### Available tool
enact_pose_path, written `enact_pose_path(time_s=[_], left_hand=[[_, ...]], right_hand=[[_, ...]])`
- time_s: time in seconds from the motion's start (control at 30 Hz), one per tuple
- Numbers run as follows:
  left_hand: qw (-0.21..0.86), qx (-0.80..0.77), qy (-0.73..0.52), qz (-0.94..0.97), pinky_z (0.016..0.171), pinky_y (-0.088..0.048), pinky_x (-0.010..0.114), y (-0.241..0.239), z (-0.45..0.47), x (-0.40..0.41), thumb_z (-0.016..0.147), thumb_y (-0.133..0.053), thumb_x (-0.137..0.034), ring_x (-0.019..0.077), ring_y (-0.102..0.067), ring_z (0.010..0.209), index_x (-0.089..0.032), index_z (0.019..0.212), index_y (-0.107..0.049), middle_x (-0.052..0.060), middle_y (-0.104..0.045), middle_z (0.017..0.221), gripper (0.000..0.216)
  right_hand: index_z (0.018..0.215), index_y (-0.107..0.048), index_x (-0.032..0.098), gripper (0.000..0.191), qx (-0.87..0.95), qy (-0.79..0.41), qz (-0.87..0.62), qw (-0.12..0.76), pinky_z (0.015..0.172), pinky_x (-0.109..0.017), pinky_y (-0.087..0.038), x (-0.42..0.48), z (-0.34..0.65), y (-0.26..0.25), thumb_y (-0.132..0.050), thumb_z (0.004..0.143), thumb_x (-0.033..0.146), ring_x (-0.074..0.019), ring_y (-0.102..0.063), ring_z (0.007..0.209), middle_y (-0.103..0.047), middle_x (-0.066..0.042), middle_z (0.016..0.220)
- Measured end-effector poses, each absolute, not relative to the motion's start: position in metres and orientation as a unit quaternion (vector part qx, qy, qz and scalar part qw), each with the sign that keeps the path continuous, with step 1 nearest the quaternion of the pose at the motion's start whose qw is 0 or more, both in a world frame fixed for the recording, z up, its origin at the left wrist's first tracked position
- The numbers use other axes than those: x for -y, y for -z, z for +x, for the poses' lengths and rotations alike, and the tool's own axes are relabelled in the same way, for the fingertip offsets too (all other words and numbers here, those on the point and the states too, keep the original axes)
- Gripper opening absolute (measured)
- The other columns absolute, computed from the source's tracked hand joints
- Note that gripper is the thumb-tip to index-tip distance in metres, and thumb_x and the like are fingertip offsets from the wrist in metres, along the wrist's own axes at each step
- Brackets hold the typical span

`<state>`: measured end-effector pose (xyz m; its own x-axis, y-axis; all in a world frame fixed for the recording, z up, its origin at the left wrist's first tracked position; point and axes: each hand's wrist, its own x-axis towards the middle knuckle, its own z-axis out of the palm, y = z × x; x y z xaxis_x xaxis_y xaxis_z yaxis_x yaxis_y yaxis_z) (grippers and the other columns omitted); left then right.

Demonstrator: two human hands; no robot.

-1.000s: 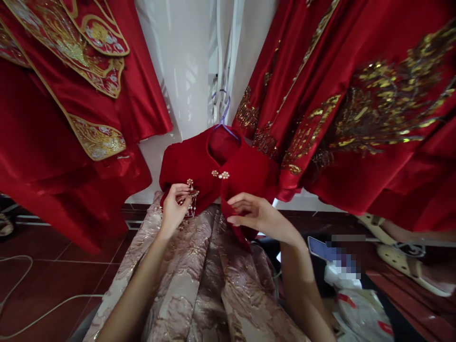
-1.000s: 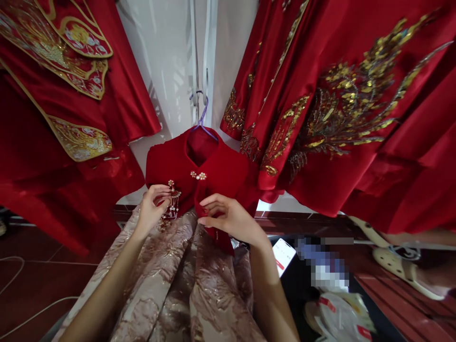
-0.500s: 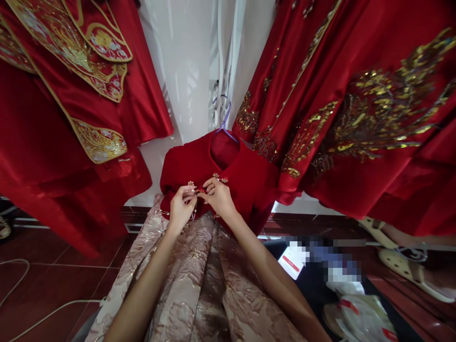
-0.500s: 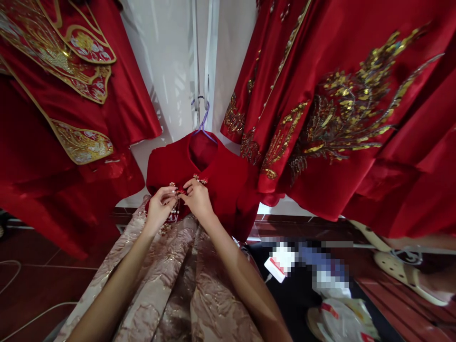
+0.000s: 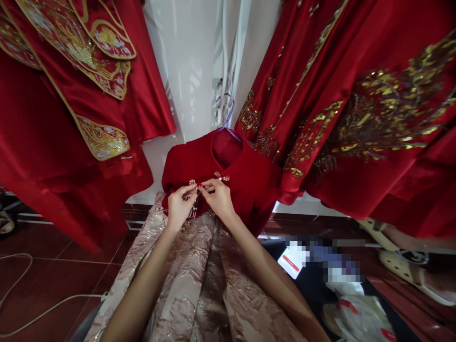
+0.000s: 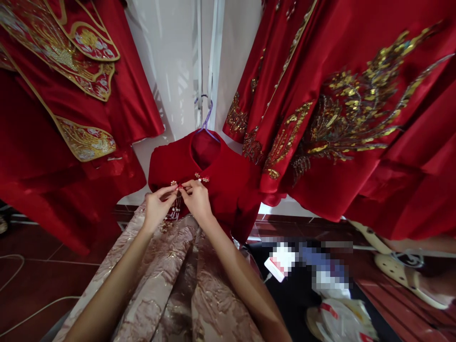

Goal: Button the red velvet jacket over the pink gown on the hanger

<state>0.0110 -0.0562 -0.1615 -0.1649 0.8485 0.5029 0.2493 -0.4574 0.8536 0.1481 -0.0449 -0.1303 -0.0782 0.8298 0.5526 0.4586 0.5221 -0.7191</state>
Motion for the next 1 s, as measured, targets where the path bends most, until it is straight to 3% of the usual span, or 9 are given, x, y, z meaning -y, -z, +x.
enact_pose_path(time_s=[0.43, 0.53, 0.63, 0.7, 0.87, 1.0], left_hand=[[0.204, -0.486, -0.585, 0.616, 0.075, -0.056, 0.03, 0.154, 0.005, 0.052, 0.076, -0.062, -0.033, 0.0158, -0.068, 0.074, -0.017, 0.091, -0.069, 0.005, -0.072, 0.088, 0.023], [0.269, -0.435, -0.587, 0.628, 0.077, -0.055, 0.031, 0.155, -0.002, 0.047, 0.077, -0.062, -0.034, 0.0152, -0.067, 0.077, -0.016, 0.09, -0.066, 0.006, -0.071, 0.088, 0.023], [0.302, -0.409, -0.613, 0.605, 0.081, -0.054, 0.031, 0.166, -0.001, 0.05, 0.077, -0.061, -0.03, 0.0141, -0.065, 0.085, -0.017, 0.097, -0.058, 0.006, -0.067, 0.092, 0.025], [0.316, -0.418, -0.624, 0.58, 0.084, -0.052, 0.032, 0.179, 0.01, 0.059, 0.079, -0.059, -0.028, 0.0139, -0.063, 0.092, -0.018, 0.102, -0.051, 0.007, -0.063, 0.099, 0.026], [0.426, -0.429, -0.582, 0.544, 0.082, -0.053, 0.034, 0.212, 0.056, 0.09, 0.088, -0.046, -0.031, 0.0152, -0.06, 0.1, -0.022, 0.12, -0.034, 0.011, -0.054, 0.115, 0.035], [0.504, -0.42, -0.585, 0.477, 0.069, -0.057, 0.032, 0.217, 0.076, 0.098, 0.086, -0.048, -0.03, 0.0143, -0.064, 0.085, -0.024, 0.122, -0.028, 0.009, -0.052, 0.113, 0.042]], right_hand=[[0.092, -0.065, 0.017, 0.016, 0.702, -0.145, -0.461, 0.523, 0.07, -0.026, -0.053, 0.041, 0.144, 0.137, -0.057, 0.082, 0.026, -0.0137, -0.062, 0.072, -0.064, -0.007, 0.091], [0.1, -0.065, 0.018, 0.022, 0.71, -0.193, -0.445, 0.51, 0.072, -0.026, -0.054, 0.044, 0.149, 0.136, -0.051, 0.086, 0.028, -0.0156, -0.064, 0.083, -0.065, -0.008, 0.1], [0.115, -0.061, 0.023, 0.03, 0.746, -0.278, -0.392, 0.46, 0.087, -0.029, -0.052, 0.056, 0.165, 0.14, -0.044, 0.09, 0.028, -0.0158, -0.061, 0.105, -0.063, -0.004, 0.118], [0.12, -0.058, 0.025, 0.033, 0.756, -0.31, -0.385, 0.429, 0.093, -0.031, -0.048, 0.065, 0.178, 0.147, -0.043, 0.091, 0.027, -0.0154, -0.059, 0.109, -0.062, -0.003, 0.121], [0.104, -0.063, 0.02, 0.029, 0.744, -0.262, -0.464, 0.404, 0.085, -0.032, -0.051, 0.074, 0.202, 0.168, -0.038, 0.09, 0.02, -0.0155, -0.063, 0.093, -0.066, -0.007, 0.102], [0.097, -0.061, 0.016, 0.019, 0.714, -0.185, -0.555, 0.384, 0.075, -0.032, -0.051, 0.07, 0.208, 0.183, -0.057, 0.078, 0.019, -0.0159, -0.061, 0.078, -0.064, -0.008, 0.091]])
